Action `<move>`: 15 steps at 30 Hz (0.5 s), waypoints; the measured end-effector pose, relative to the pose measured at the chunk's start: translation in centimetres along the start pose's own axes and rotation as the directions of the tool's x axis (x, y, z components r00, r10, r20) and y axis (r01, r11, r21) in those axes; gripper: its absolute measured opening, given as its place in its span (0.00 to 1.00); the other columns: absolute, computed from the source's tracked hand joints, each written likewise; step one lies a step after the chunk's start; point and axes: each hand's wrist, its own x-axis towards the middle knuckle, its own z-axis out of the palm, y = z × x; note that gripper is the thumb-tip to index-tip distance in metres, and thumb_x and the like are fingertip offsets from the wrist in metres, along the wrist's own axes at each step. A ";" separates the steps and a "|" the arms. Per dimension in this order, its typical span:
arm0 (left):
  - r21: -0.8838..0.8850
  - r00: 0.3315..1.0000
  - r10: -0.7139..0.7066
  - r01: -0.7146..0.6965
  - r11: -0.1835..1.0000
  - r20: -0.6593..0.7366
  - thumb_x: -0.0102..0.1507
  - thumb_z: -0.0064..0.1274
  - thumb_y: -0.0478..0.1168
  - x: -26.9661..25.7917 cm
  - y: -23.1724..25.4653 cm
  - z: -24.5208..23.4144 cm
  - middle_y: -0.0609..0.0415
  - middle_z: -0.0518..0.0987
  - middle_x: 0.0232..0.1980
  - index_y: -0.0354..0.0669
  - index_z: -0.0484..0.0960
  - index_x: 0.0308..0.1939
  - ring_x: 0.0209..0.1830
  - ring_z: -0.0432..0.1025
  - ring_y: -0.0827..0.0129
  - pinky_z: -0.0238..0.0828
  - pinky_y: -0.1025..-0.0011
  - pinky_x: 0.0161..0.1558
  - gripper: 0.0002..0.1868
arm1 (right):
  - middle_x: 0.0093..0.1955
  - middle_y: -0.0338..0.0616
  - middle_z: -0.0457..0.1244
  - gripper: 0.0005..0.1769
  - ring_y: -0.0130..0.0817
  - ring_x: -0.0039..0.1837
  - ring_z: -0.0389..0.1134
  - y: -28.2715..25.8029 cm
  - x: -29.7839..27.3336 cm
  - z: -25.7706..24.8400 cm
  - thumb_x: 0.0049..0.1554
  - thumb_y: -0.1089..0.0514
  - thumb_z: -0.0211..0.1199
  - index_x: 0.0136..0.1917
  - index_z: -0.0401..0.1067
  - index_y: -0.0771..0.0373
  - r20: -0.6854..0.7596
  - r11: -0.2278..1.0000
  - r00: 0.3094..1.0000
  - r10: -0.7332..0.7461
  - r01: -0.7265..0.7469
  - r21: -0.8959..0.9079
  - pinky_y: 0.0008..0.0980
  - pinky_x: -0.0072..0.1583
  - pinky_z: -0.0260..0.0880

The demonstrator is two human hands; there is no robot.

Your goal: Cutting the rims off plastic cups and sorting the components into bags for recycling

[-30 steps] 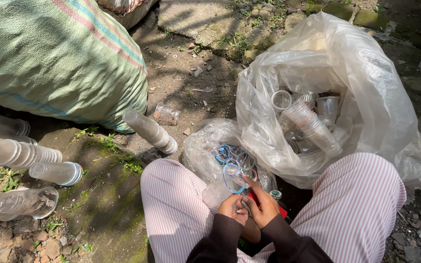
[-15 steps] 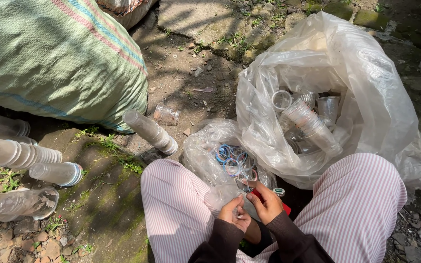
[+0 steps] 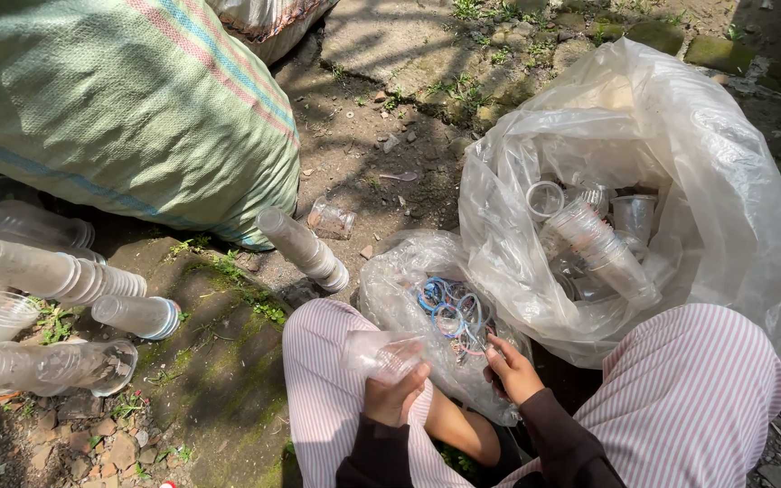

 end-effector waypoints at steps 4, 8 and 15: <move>-0.142 0.978 0.099 -0.074 0.987 0.182 0.50 0.65 0.23 4.5 6.7 -2.4 0.39 0.66 0.69 0.46 0.60 0.75 0.59 0.69 0.42 0.73 0.65 0.40 0.52 | 0.32 0.49 0.63 0.24 0.32 0.25 0.52 2.8 0.9 -0.1 0.65 0.50 0.53 0.72 0.67 0.55 -0.029 1.000 1.000 -0.007 0.006 -0.026 0.29 0.29 0.48; -0.225 0.976 0.218 -0.217 0.950 -0.021 0.50 0.67 0.54 7.4 15.8 -2.0 0.47 0.68 0.64 0.58 0.60 0.71 0.56 0.71 0.53 0.74 0.58 0.44 0.48 | 0.30 0.47 0.62 0.20 0.32 0.26 0.54 2.5 0.4 -0.1 0.65 0.53 0.53 0.68 0.71 0.56 -0.060 0.994 0.997 -0.056 0.051 -0.094 0.29 0.30 0.50; 0.550 0.606 0.684 -0.435 0.713 -0.407 0.59 0.67 0.48 18.2 25.1 -5.7 0.62 0.82 0.32 0.45 0.86 0.46 0.21 0.67 0.84 0.65 0.84 0.24 0.17 | 0.28 0.45 0.61 0.16 0.31 0.26 0.54 3.3 0.2 0.0 0.65 0.53 0.54 0.61 0.75 0.59 -0.097 0.991 0.992 -0.080 0.069 -0.113 0.29 0.31 0.51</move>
